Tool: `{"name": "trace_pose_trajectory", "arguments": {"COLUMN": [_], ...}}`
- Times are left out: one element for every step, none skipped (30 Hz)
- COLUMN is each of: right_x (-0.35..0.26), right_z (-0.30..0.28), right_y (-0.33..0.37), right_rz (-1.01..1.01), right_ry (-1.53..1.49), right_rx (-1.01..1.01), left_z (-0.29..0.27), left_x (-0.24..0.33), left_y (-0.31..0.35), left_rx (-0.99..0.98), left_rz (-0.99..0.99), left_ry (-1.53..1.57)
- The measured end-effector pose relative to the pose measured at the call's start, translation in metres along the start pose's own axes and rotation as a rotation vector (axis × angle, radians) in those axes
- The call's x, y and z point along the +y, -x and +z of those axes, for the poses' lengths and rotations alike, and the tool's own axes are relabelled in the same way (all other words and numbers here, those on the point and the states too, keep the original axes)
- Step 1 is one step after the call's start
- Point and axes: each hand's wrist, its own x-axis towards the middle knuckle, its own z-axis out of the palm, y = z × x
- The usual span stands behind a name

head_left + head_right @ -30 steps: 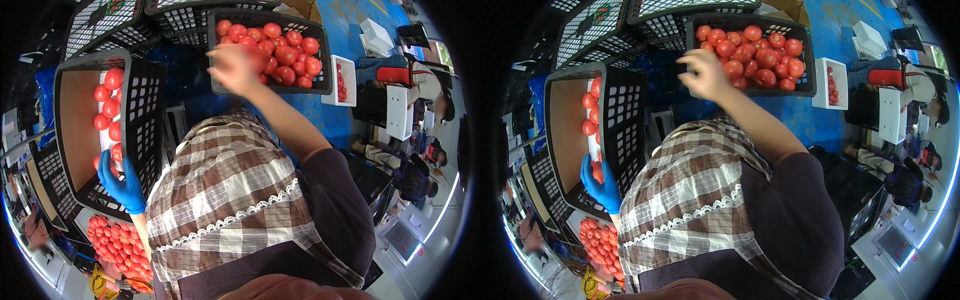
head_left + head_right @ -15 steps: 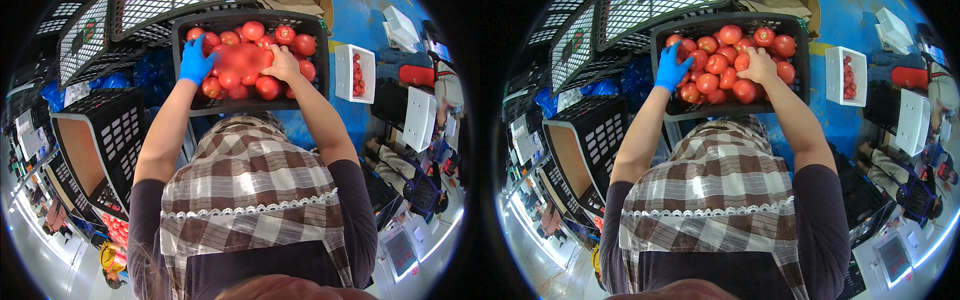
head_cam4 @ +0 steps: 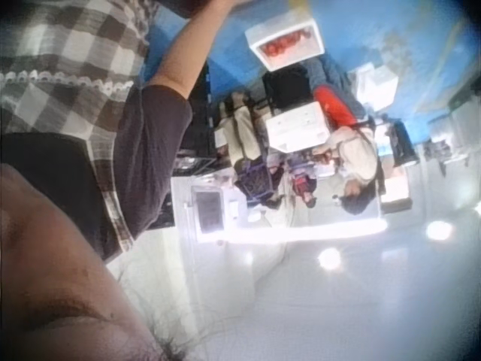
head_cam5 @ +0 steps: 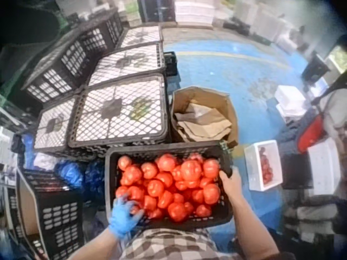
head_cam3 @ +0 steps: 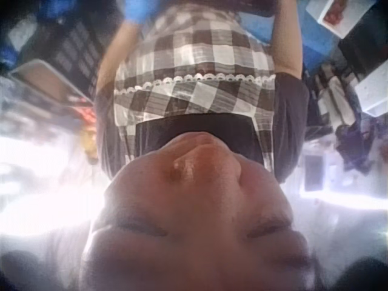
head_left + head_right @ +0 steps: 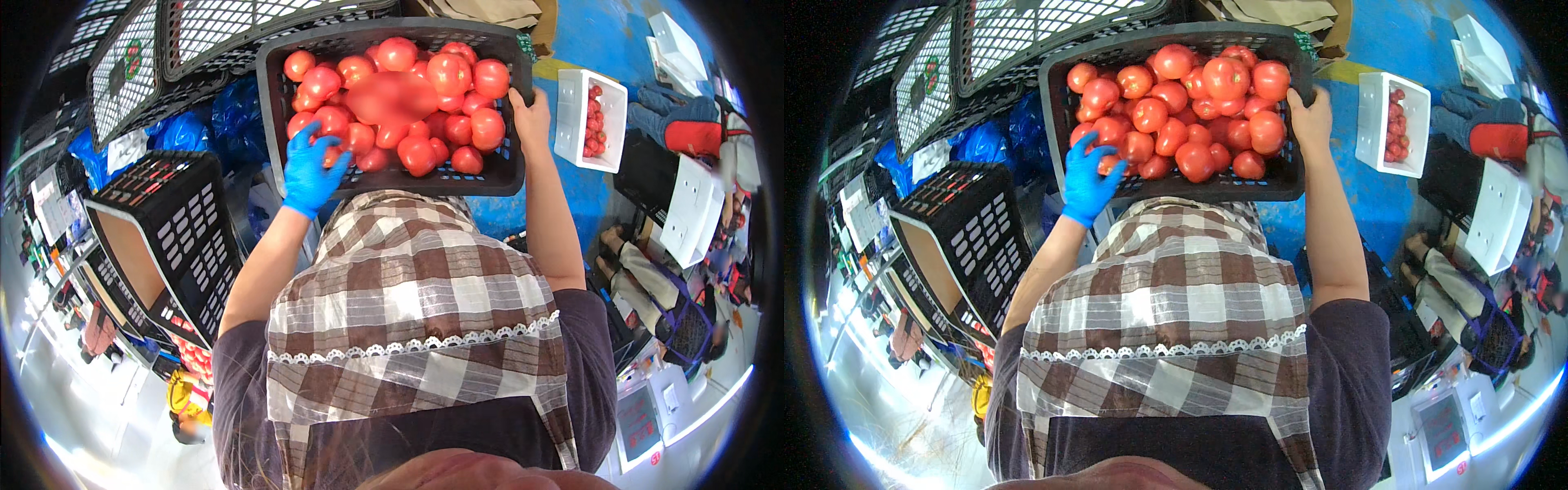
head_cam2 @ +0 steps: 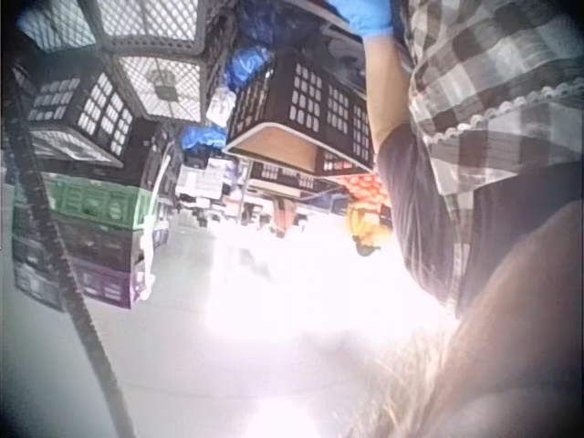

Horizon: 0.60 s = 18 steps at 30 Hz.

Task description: The person picks tomatoes from a large pile on a metal table and places them into a cardboard box. They handle the tomatoes one by one, arranging them in rows inside the box. The person wears blue gloves and a checkered apron.

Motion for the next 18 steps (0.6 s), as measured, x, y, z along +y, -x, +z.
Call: {"name": "trace_pose_trajectory", "arguments": {"right_x": [0.003, 0.003, 0.003, 0.002, 0.0, -0.001, -0.003, -0.004, -0.005, -0.005, -0.005, -0.004, -0.004, -0.003, -0.003, -0.002, -0.003, -0.001], "right_z": [-0.001, -0.004, -0.004, -0.005, -0.004, -0.004, -0.002, -0.003, 0.0, -0.003, 0.0, -0.001, 0.0, 0.0, 0.0, 0.001, 0.001, -0.001], "right_y": [-0.006, -0.014, -0.016, -0.019, -0.02, -0.02, -0.02, -0.019, -0.018, -0.02, -0.018, -0.02, -0.02, -0.021, -0.022, -0.022, -0.023, -0.022], "right_rz": [0.176, 0.106, 0.092, 0.081, 0.043, 0.015, 0.029, 0.059, 0.074, 0.132, 0.121, 0.117, 0.093, 0.061, 0.06, 0.101, 0.107, 0.079], "right_ry": [-0.067, -0.058, -0.043, -0.028, 0.127, 0.198, 0.311, 0.306, 0.364, 0.307, 0.3, 0.312, 0.375, 0.431, 0.408, 0.405, 0.424, 0.394], "right_rx": [-0.054, -0.081, -0.091, -0.093, -0.092, -0.095, -0.044, -0.085, -0.028, -0.138, -0.102, -0.144, -0.108, -0.077, -0.11, -0.18, -0.187, -0.21], "left_z": [-0.008, -0.01, -0.017, -0.014, -0.012, -0.008, -0.003, 0.003, 0.009, 0.012, 0.016, 0.017, 0.017, 0.017, 0.016, 0.015, 0.014, 0.014], "left_x": [-0.012, -0.023, -0.041, -0.057, -0.074, -0.091, -0.103, -0.112, -0.12, -0.127, -0.131, -0.135, -0.139, -0.142, -0.145, -0.149, -0.151, -0.153], "left_y": [-0.006, -0.018, -0.03, -0.042, -0.054, -0.069, -0.073, -0.076, -0.079, -0.08, -0.081, -0.081, -0.082, -0.084, -0.086, -0.09, -0.091, -0.094], "left_rx": [0.094, 0.262, 0.277, 0.498, 0.495, 0.342, 0.24, 0.132, 0.129, 0.094, 0.073, 0.085, 0.067, 0.088, 0.066, 0.048, 0.017, 0.008], "left_rz": [0.065, 0.059, 0.055, 0.046, -0.108, -0.371, -0.514, -0.614, -0.544, -0.612, -0.632, -0.639, -0.639, -0.559, -0.598, -0.658, -0.646, -0.656], "left_ry": [0.122, 0.026, -0.03, -0.078, -0.064, 0.281, 0.548, 0.777, 0.776, 0.835, 0.849, 0.848, 0.873, 0.924, 0.95, 0.812, 0.756, 0.695]}}
